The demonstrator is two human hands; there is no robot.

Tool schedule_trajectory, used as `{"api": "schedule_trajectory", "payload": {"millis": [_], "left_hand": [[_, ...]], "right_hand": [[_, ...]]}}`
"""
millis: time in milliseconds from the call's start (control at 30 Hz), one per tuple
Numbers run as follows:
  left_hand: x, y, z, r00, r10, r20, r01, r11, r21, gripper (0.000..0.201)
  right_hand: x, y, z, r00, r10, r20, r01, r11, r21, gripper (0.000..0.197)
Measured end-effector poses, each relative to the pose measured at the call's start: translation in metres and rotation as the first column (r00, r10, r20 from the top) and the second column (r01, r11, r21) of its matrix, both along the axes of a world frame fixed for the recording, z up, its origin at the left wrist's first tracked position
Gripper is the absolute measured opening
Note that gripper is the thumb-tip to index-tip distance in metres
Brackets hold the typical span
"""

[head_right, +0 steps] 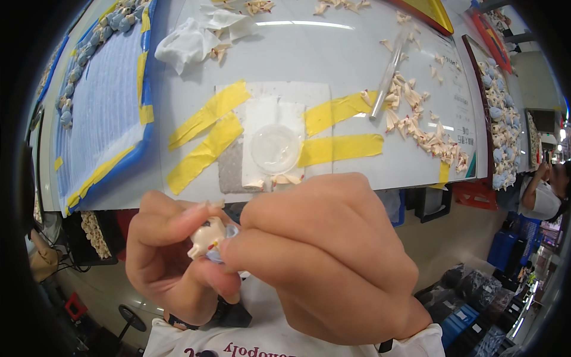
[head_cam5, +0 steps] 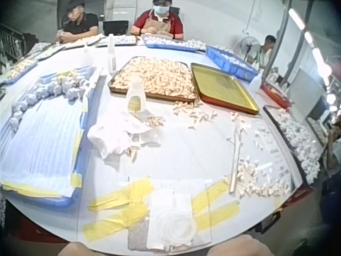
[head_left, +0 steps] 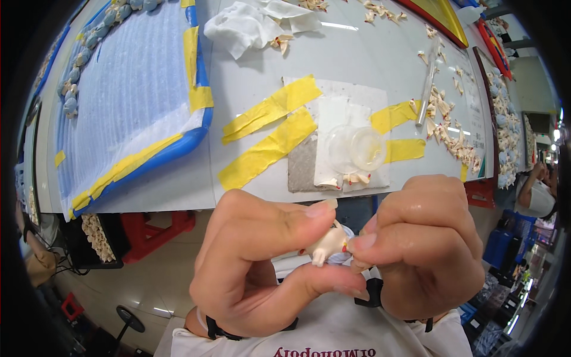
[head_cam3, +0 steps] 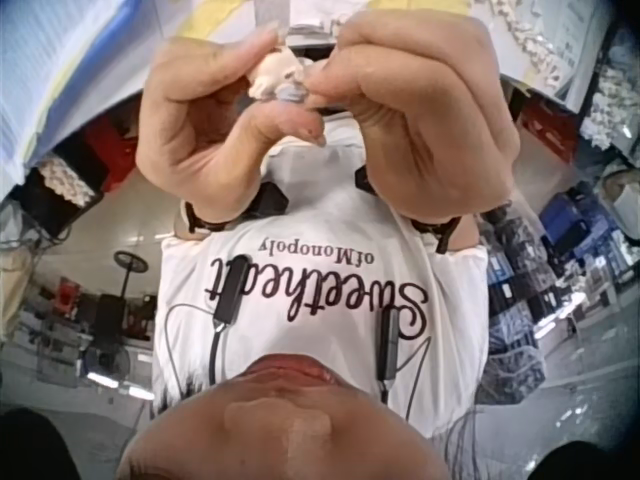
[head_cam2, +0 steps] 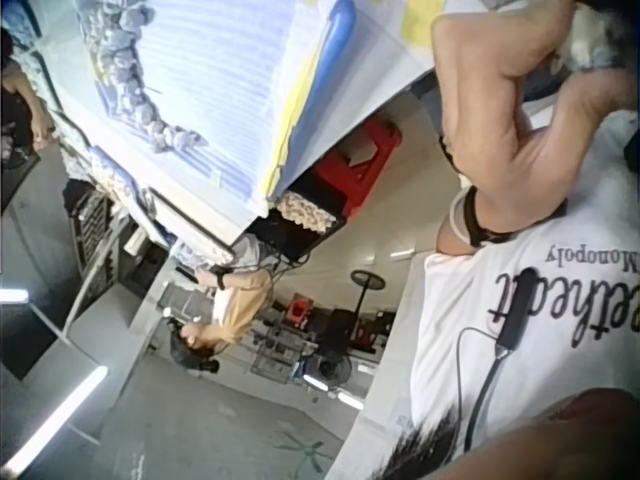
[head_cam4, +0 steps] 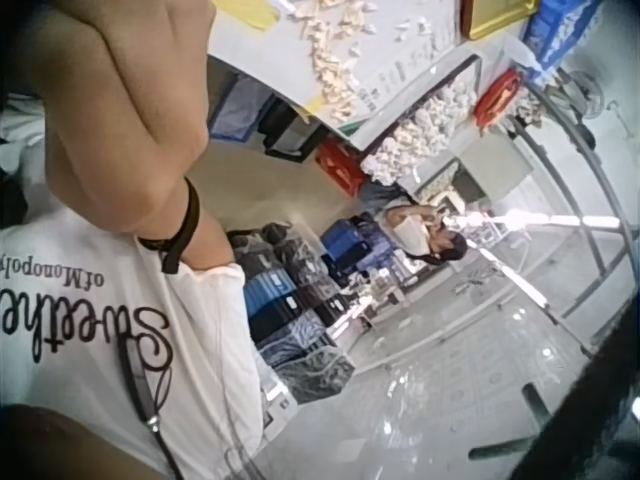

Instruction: The person assembles small figurines by attaching tiny white components to the heads of blue and white dolls. They pick up each component from a tray, apply it to the doll's head, and place the finished unit onto a blue tray. The process is repeated continuously throughout the clip.

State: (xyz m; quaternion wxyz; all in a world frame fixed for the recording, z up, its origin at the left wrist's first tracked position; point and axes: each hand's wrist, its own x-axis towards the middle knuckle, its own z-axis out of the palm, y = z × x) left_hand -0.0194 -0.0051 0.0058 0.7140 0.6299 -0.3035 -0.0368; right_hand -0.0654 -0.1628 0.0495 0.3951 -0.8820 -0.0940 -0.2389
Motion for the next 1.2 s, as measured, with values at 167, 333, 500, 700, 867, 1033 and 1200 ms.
{"api": "schedule_trajectory", "payload": {"millis": [167,333,500,700,867,1033,1200], "left_hand": [[0.000,0.002,-0.001,1.000,0.004,0.030,-0.005,0.999,0.047,0.050],[0.007,0.003,-0.008,0.991,-0.019,0.132,0.019,1.000,0.006,0.054],[0.008,-0.006,-0.006,0.981,0.115,0.159,-0.094,0.986,-0.136,0.047],[0.011,-0.001,-0.005,0.983,-0.045,0.180,0.060,0.995,-0.079,0.050],[-0.001,0.000,0.000,0.983,-0.068,-0.170,0.036,0.982,-0.185,0.047],[-0.004,0.003,0.001,0.975,-0.064,-0.215,0.029,0.986,-0.163,0.049],[0.002,-0.002,0.004,0.999,0.020,-0.030,-0.021,1.000,-0.006,0.045]], "right_hand": [[0.000,0.003,-0.001,1.000,-0.024,-0.014,0.024,0.998,0.049,0.022],[0.000,0.000,0.004,0.997,0.035,-0.074,-0.027,0.995,0.096,0.026],[-0.001,-0.003,0.004,0.992,0.066,-0.105,-0.051,0.988,0.148,0.027],[-0.003,-0.003,0.007,0.996,0.060,-0.064,-0.055,0.996,0.076,0.023],[-0.003,-0.006,0.000,0.997,0.073,-0.034,-0.069,0.992,0.109,0.021],[-0.005,-0.008,0.001,0.993,0.112,-0.034,-0.110,0.992,0.060,0.020],[-0.011,-0.003,0.005,0.986,0.069,-0.149,-0.024,0.959,0.282,0.031]]}}
